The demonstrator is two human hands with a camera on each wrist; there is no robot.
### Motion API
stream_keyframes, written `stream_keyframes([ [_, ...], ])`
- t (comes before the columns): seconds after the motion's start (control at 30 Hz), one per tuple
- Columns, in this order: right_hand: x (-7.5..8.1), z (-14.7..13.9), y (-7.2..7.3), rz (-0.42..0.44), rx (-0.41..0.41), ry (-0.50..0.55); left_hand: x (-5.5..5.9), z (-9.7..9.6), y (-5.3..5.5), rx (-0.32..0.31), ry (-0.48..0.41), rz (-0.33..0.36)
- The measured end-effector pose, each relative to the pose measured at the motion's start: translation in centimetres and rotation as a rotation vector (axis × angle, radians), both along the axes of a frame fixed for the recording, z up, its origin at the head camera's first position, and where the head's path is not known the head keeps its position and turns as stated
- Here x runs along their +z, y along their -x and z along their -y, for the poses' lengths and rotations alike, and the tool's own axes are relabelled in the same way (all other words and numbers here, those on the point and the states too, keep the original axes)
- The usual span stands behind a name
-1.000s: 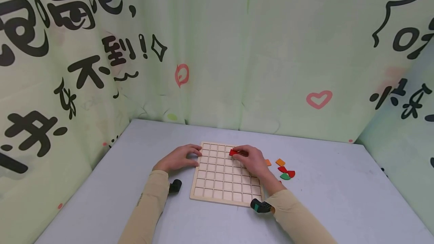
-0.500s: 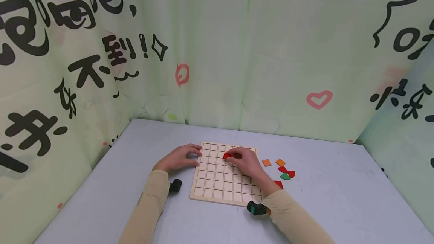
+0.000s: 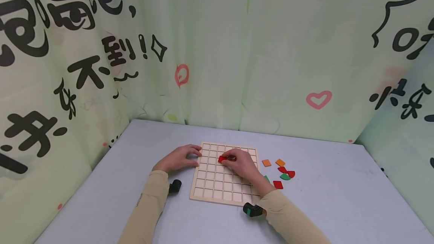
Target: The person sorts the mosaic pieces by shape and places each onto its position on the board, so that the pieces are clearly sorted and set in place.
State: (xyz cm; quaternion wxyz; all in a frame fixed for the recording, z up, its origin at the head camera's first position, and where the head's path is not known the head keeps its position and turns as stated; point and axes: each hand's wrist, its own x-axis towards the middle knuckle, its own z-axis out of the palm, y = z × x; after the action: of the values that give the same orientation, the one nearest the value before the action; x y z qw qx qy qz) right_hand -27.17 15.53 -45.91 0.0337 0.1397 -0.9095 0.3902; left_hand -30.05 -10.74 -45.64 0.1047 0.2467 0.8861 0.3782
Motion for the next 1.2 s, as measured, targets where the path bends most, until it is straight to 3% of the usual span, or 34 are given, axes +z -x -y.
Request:
stream_keyframes([
  [0.43, -0.29, 0.29, -0.09, -0.034, 0.062, -0.034, -0.23, 0.17, 0.06, -0.020, -0.006, -0.010],
  [1.2, -0.60, 0.32, 0.21, -0.091, 0.085, -0.070, -0.40, 0.13, 0.28, -0.018, 0.014, -0.013],
])
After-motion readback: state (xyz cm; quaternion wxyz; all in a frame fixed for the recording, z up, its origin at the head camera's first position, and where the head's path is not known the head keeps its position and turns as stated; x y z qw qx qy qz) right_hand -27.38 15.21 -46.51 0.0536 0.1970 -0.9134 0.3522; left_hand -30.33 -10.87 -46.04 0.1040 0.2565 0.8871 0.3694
